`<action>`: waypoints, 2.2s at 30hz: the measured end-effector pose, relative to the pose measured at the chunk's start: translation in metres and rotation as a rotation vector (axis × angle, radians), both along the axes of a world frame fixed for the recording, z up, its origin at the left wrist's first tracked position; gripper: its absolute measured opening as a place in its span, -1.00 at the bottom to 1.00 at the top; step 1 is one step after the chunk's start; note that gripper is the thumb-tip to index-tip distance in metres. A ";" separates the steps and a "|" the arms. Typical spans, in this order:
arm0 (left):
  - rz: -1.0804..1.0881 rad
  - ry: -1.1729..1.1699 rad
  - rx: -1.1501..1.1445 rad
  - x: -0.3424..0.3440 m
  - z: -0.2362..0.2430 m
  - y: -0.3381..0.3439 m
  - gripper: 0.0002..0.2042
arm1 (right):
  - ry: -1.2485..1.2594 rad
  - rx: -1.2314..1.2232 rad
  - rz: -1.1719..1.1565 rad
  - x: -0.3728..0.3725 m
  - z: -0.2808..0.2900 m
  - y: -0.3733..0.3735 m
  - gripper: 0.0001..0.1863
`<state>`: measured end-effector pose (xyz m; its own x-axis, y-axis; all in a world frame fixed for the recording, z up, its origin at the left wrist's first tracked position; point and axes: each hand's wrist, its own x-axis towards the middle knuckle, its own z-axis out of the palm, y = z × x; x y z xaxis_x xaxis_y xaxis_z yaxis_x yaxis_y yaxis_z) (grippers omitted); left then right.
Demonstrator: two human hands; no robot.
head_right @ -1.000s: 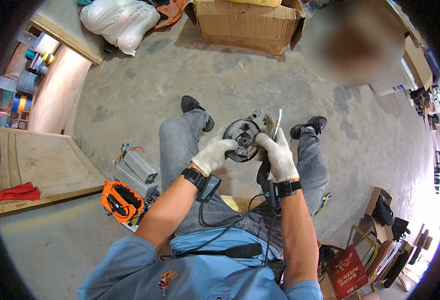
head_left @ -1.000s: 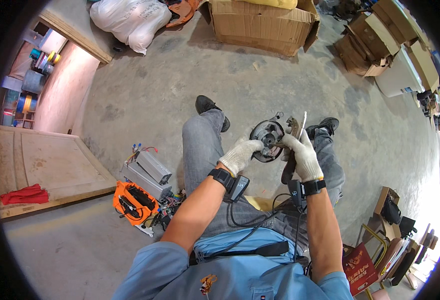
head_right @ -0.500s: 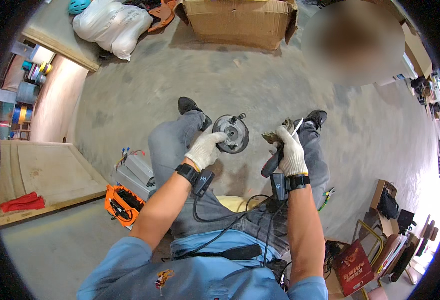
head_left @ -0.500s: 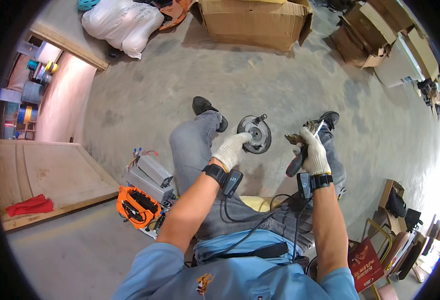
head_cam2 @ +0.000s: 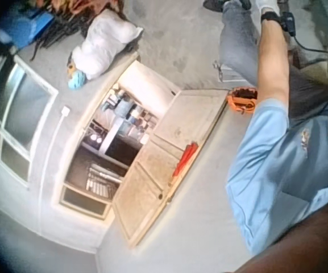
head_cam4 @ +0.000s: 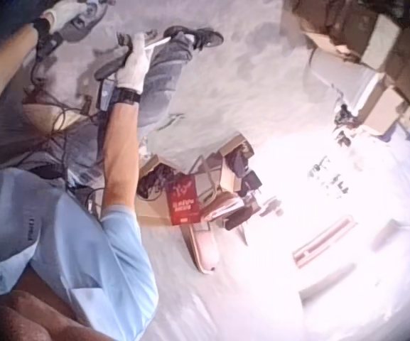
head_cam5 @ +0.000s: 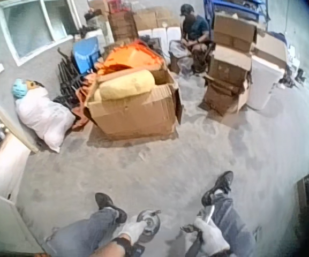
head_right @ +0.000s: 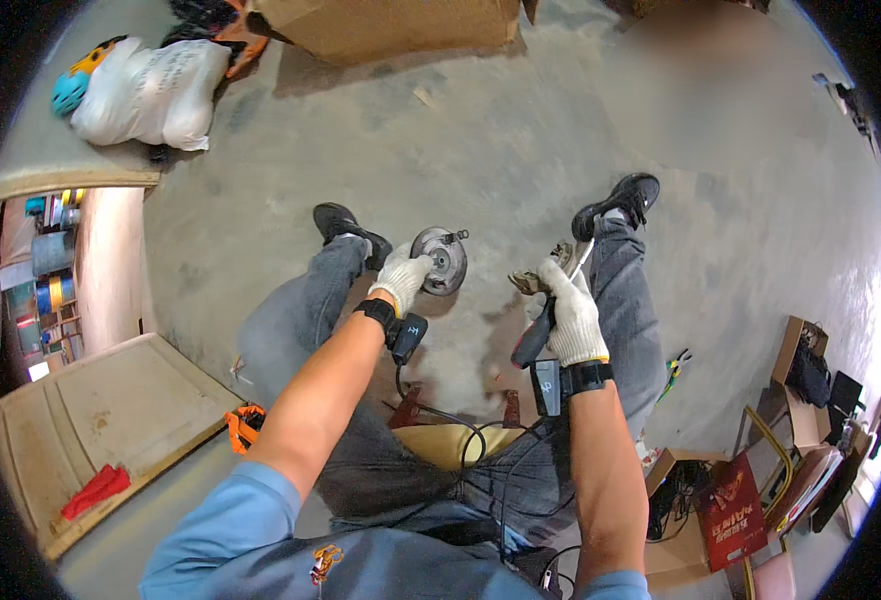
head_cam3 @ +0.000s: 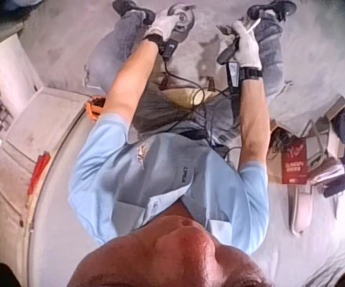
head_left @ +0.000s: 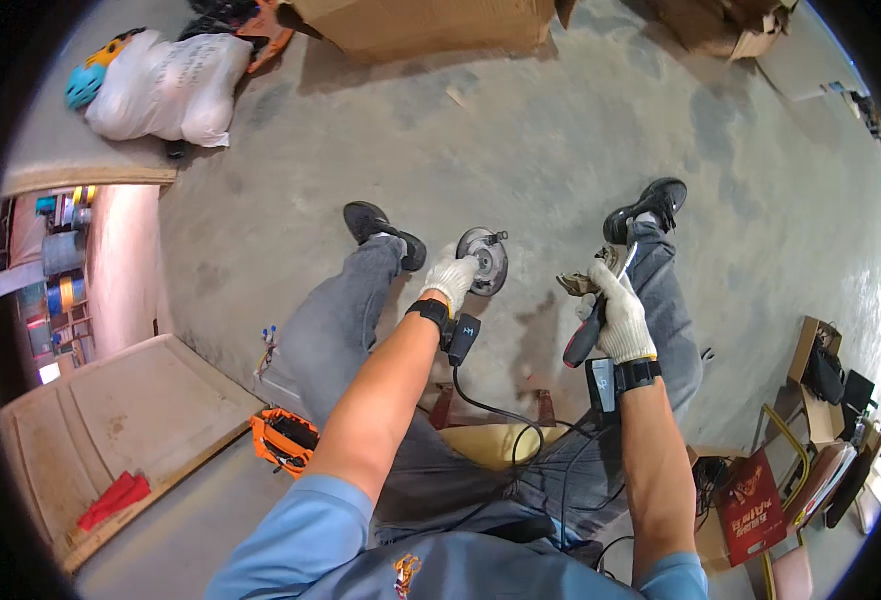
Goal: Repairing and disassembling a mechanical component using a screwdriver and wire strippers.
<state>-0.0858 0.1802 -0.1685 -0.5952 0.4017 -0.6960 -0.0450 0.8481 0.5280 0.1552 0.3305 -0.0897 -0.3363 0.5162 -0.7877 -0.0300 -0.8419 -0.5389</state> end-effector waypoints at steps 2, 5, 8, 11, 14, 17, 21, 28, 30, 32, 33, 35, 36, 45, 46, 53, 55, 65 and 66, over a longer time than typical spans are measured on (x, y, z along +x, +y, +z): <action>-0.028 -0.021 -0.042 -0.009 -0.035 -0.001 -0.48 | -0.017 -0.040 0.028 -0.006 -0.004 0.004 -0.74; -0.152 -0.117 -0.099 0.014 -0.051 0.032 -0.48 | -0.054 -0.053 -0.032 0.013 -0.021 0.013 -0.74; 0.008 -0.287 0.009 -0.014 -0.110 0.014 -0.48 | -0.022 -0.136 -0.074 -0.015 -0.023 0.011 -0.74; -0.029 -0.373 0.013 0.004 -0.123 0.039 -0.45 | -0.107 -0.135 -0.030 -0.007 -0.031 0.016 -0.73; -0.067 -0.493 0.000 0.011 -0.112 0.064 -0.42 | -0.188 -0.117 0.053 -0.013 -0.030 0.019 -0.70; -0.094 -0.475 0.073 0.003 -0.134 0.068 -0.36 | -0.179 -0.070 0.156 -0.013 -0.034 0.017 -0.65; -0.150 -0.246 -0.159 -0.002 -0.141 0.071 -0.34 | -0.212 -0.085 0.228 -0.020 -0.031 0.017 -0.54; -0.048 -0.238 -0.221 -0.008 -0.123 0.060 -0.38 | -0.182 -0.019 0.282 -0.016 -0.041 0.009 -0.50; -0.105 -0.229 -0.175 -0.029 -0.126 0.044 -0.45 | -0.131 0.014 0.275 -0.028 -0.038 0.002 -0.51; -0.237 -0.216 -0.199 -0.024 -0.085 0.064 -0.54 | -0.192 0.029 0.289 -0.023 -0.041 0.003 -0.48; -0.088 -0.329 -0.088 -0.015 -0.062 0.076 -0.56 | -0.199 0.082 0.313 -0.017 -0.047 0.005 -0.46; -0.221 -0.366 0.113 -0.007 0.015 0.097 -0.58 | -0.192 0.130 0.297 -0.013 -0.036 0.008 -0.46; -0.224 -0.333 0.133 -0.009 0.041 0.095 -0.58 | -0.168 0.158 0.293 -0.021 -0.021 0.008 -0.46; -0.107 -0.520 0.745 0.007 0.168 0.062 -0.65 | -0.360 0.932 0.738 -0.088 0.137 -0.026 -0.33; 0.010 -0.595 0.825 0.006 0.176 0.056 -0.67 | -0.402 0.965 0.801 -0.093 0.149 -0.029 -0.32; 0.168 -0.817 0.903 -0.005 0.176 0.041 -0.73 | -0.249 0.770 0.885 -0.106 0.183 -0.022 -0.40; 0.166 -0.898 0.874 -0.006 0.170 0.048 -0.72 | -0.277 0.687 0.813 -0.104 0.180 -0.012 -0.32; 0.255 -0.668 0.690 -0.027 0.161 0.069 -0.58 | -0.201 0.412 0.472 -0.079 0.045 0.067 -0.67; 0.342 -0.705 0.708 -0.028 0.157 0.070 -0.58 | -0.259 0.399 0.475 -0.072 0.007 0.071 -0.70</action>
<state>-0.1136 0.2506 -0.0111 -0.3056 0.7385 -0.6011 -0.7130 0.2409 0.6585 0.0836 0.4012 -0.0830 -0.4250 0.6270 -0.6529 0.4668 -0.4662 -0.7516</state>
